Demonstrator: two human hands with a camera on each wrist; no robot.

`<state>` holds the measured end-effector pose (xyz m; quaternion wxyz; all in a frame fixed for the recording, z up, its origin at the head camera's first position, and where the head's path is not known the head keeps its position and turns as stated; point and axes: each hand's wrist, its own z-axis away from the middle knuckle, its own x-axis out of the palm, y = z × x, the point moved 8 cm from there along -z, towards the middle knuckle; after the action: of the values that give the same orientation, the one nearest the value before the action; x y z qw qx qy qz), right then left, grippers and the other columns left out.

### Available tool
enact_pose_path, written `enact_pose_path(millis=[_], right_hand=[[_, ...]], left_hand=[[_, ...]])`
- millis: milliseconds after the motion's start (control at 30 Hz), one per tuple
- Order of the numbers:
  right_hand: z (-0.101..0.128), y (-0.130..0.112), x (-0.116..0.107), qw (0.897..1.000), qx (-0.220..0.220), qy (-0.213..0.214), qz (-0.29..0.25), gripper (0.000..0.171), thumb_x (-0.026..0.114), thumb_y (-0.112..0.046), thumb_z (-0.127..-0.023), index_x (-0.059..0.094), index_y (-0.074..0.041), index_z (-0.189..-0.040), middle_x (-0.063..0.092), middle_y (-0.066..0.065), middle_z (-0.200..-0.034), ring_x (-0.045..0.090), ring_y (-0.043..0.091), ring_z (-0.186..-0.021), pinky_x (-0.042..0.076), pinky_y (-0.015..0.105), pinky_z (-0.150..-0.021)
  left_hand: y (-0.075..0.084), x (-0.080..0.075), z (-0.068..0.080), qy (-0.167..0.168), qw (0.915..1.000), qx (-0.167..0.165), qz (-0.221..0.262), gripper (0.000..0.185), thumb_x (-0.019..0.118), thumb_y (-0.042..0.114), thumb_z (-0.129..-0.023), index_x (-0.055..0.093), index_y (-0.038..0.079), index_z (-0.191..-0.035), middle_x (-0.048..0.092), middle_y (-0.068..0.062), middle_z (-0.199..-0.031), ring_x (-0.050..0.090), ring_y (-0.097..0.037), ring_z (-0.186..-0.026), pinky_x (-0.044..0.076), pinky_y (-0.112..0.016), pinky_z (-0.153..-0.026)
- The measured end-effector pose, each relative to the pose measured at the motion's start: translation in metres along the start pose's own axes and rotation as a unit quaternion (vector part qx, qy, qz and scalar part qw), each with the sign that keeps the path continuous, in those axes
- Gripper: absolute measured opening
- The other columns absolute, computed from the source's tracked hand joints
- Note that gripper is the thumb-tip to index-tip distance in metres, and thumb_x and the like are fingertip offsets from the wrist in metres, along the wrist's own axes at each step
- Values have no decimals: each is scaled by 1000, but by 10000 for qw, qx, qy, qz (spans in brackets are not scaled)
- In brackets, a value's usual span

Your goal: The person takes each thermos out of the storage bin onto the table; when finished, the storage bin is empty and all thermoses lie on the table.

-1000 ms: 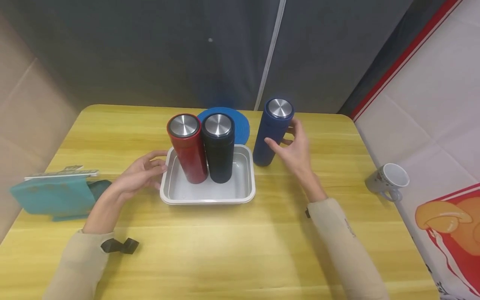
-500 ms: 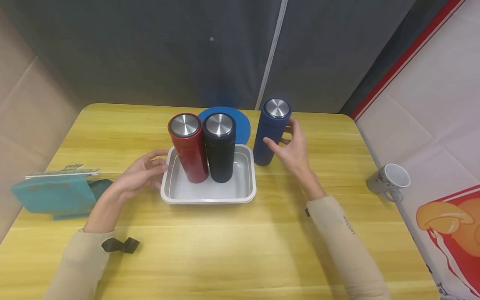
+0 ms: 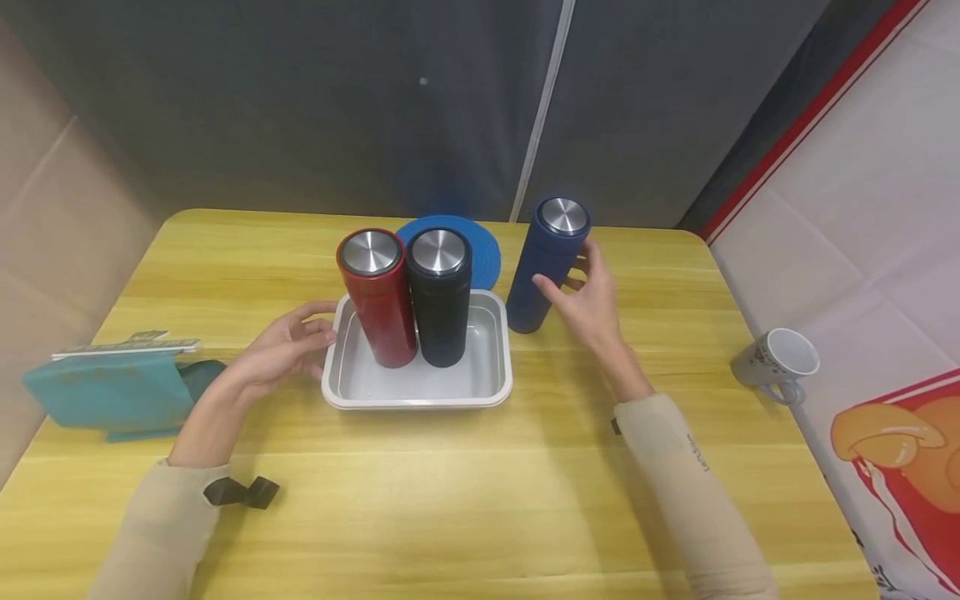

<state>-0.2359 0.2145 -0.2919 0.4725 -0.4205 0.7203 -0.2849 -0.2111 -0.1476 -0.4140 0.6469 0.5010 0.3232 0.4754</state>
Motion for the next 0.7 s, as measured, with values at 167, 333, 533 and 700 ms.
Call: enact_pose_path(millis=[167,333,533,700], right_hand=[[0,3,1,10000,50,7,11,64,73,0,-82,39,10,-136,52,24,-125,57,33,-108,53,50,-88],[1,5,1,10000,41,10,-90,63,72,2,-83,40,10,-136,53,23,-125,56,33,-109,53,43,-90],[2,8,0,9997,79,36,-211,63,73,2,-83,40,9,-136,53,22,-124,57,28,-107,53,38,-90],[2,18,1,9992,63,44,-388,64,74,-1,-83,41,3,-139,55,20,-123,58,27,-106,54,34,-90]], left_hand=[[-1,0,0,-18,10000,12,23,54,55,8,-98,29,4,-145,51,-17,-110,58,-24,-86,58,-31,-56],[-1,-1,0,-16,10000,32,36,53,55,7,-98,30,5,-145,51,-19,-112,59,-24,-87,58,-30,-56],[-1,0,0,-67,10000,56,45,54,55,8,-98,29,4,-146,50,-23,-116,60,-24,-88,58,-31,-58],[-1,1,0,-75,10000,40,41,53,54,8,-99,28,4,-146,50,-23,-114,59,-23,-87,58,-32,-59]])
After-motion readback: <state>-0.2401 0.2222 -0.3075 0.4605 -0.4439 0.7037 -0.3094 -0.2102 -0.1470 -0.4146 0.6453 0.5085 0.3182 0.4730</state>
